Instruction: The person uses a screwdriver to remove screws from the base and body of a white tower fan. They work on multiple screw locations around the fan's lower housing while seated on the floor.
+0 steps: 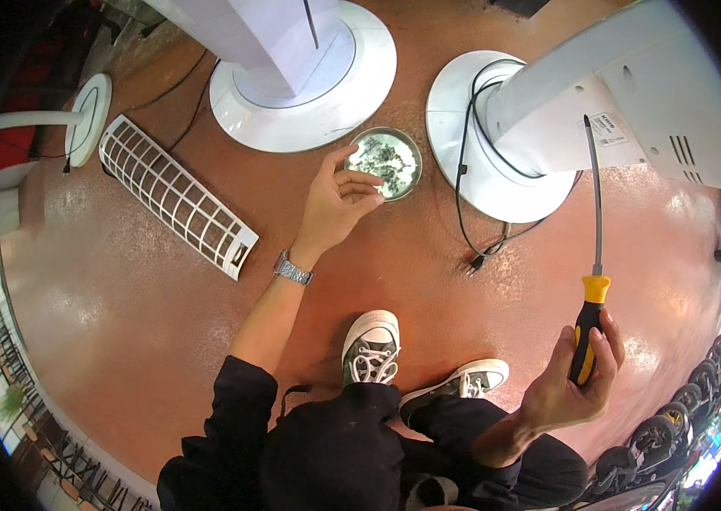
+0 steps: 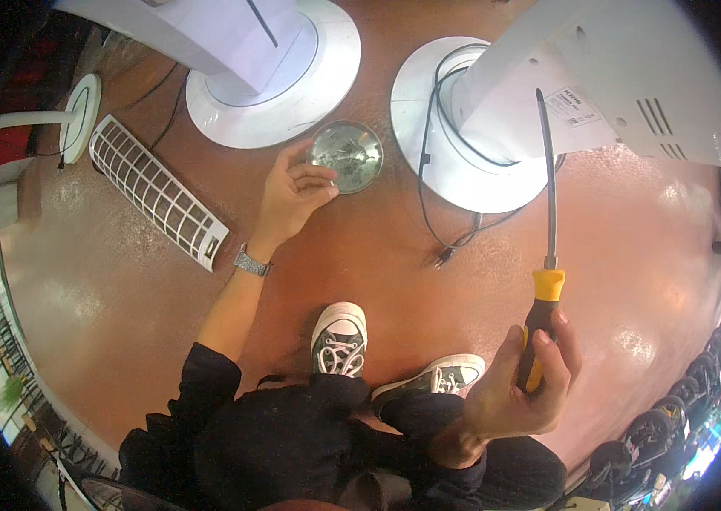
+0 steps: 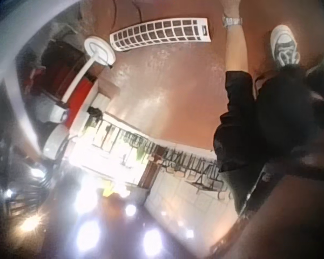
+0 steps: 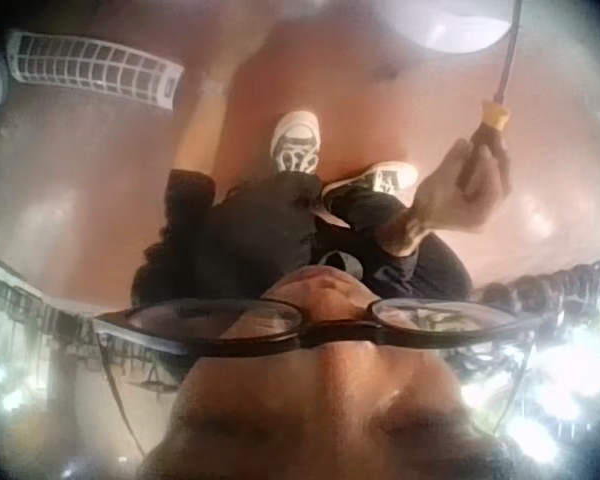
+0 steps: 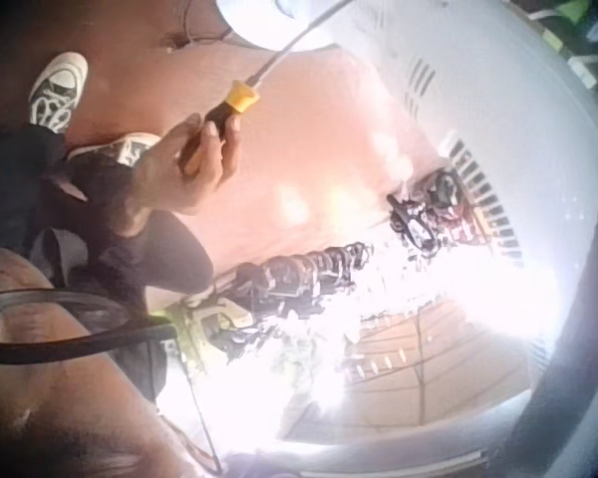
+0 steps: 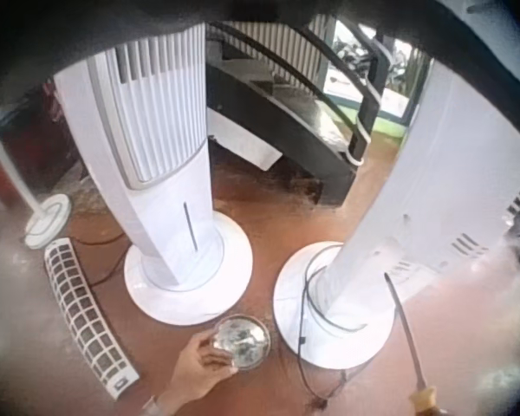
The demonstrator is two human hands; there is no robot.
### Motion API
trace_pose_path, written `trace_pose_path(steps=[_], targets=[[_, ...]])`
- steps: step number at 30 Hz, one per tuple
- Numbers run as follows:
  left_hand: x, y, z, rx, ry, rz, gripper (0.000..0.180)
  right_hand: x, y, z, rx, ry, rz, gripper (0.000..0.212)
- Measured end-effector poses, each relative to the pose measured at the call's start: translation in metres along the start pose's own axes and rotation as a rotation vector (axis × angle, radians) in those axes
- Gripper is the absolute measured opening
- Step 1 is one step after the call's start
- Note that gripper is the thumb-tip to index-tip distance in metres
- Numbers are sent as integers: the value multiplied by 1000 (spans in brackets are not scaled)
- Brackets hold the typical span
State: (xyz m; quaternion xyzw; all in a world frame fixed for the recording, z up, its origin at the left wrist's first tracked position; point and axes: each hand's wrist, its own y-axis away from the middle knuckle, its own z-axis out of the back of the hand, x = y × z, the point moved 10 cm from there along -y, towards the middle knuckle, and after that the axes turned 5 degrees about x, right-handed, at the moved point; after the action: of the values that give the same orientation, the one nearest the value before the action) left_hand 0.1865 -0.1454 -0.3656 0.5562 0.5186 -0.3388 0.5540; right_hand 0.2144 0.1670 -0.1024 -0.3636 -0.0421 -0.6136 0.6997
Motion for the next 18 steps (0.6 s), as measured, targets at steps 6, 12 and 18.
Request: trace_pose_path(steps=[6, 12, 18], targets=[[-3, -4, -8, -40, 36, -2, 79, -3, -3, -2, 1, -52, -3, 29], [-6, -10, -6, -66, -84, -12, 78, -6, -1, 1, 18, -68, -9, 28], [-21, -12, 23, -177, -470, -66, 62, -7, 1, 4, 11, -15, 24, 29]])
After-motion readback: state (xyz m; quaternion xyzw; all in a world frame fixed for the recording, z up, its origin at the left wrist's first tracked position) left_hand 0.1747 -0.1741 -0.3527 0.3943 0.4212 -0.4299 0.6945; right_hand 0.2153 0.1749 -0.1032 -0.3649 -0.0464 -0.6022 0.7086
